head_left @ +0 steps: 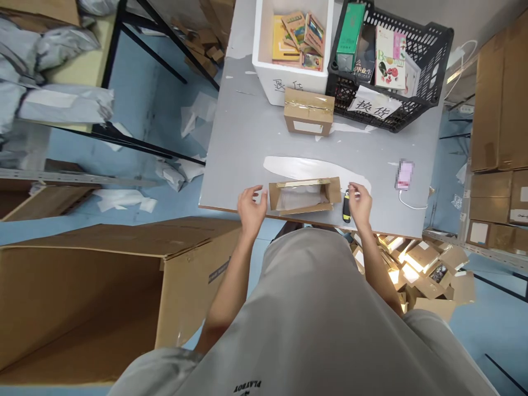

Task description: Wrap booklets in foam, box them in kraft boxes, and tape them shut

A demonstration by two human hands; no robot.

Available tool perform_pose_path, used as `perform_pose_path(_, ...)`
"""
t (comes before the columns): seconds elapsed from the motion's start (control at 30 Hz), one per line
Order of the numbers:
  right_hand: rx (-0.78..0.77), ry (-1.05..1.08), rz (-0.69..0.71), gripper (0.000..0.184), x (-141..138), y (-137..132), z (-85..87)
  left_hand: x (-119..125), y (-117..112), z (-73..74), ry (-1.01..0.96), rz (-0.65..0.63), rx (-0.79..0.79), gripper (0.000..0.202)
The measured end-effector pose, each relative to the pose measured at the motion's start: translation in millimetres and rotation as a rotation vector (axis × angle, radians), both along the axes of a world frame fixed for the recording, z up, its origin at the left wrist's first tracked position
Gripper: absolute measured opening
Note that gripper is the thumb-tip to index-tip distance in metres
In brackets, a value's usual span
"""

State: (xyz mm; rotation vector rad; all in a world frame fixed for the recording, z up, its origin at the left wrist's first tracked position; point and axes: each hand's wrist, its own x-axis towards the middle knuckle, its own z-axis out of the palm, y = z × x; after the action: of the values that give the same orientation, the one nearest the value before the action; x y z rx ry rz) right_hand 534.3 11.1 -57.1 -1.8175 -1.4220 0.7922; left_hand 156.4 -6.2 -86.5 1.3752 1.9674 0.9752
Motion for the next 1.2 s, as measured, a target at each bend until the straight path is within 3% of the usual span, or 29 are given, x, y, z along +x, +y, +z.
perform_pose_path(0.1,-0.198,0.218,-0.2,0.054,23,0,-30.9,-3,0,-29.5,-0.341,0.201,-0.183,0.057)
perform_pose_path(0.2,-0.388,0.444,-0.194,0.064,14,3,-68.5,13,2,-54.0,-0.667,0.315,-0.425,0.067)
perform_pose_path(0.27,-0.436,0.574,-0.147,0.072,1,4,-87.8,27,1,-61.1,-0.816,0.379,-0.477,0.071)
perform_pose_path(0.43,-0.427,0.673,-0.046,0.078,-14,-3,-107.5,55,-12,-51.4,-0.939,0.388,-0.396,0.07)
perform_pose_path(0.57,-0.37,0.687,-0.052,0.068,3,-27,-104.6,66,-31,-31.3,-0.851,0.372,-0.353,0.066)
perform_pose_path(0.67,-0.34,0.72,-0.111,0.065,21,-61,-98.6,72,-48,-15.7,-0.808,0.26,-0.337,0.072)
perform_pose_path(0.8,-0.242,0.795,-0.23,0.067,45,-131,-92.0,91,-84,-0.6,-0.76,0.038,-0.325,0.075)
perform_pose_path(0.9,-0.161,0.842,-0.343,0.069,66,-204,-92.2,115,-128,-0.5,-0.712,-0.146,-0.308,0.076)
perform_pose_path(1.03,-0.086,0.852,-0.508,0.066,99,-325,-99.4,166,-203,-18.3,-0.702,-0.332,-0.335,0.078)
perform_pose_path(1.2,-0.041,0.743,-0.823,0.066,153,-487,-102.8,268,-306,-43.2,-0.706,-0.552,-0.48,0.075)
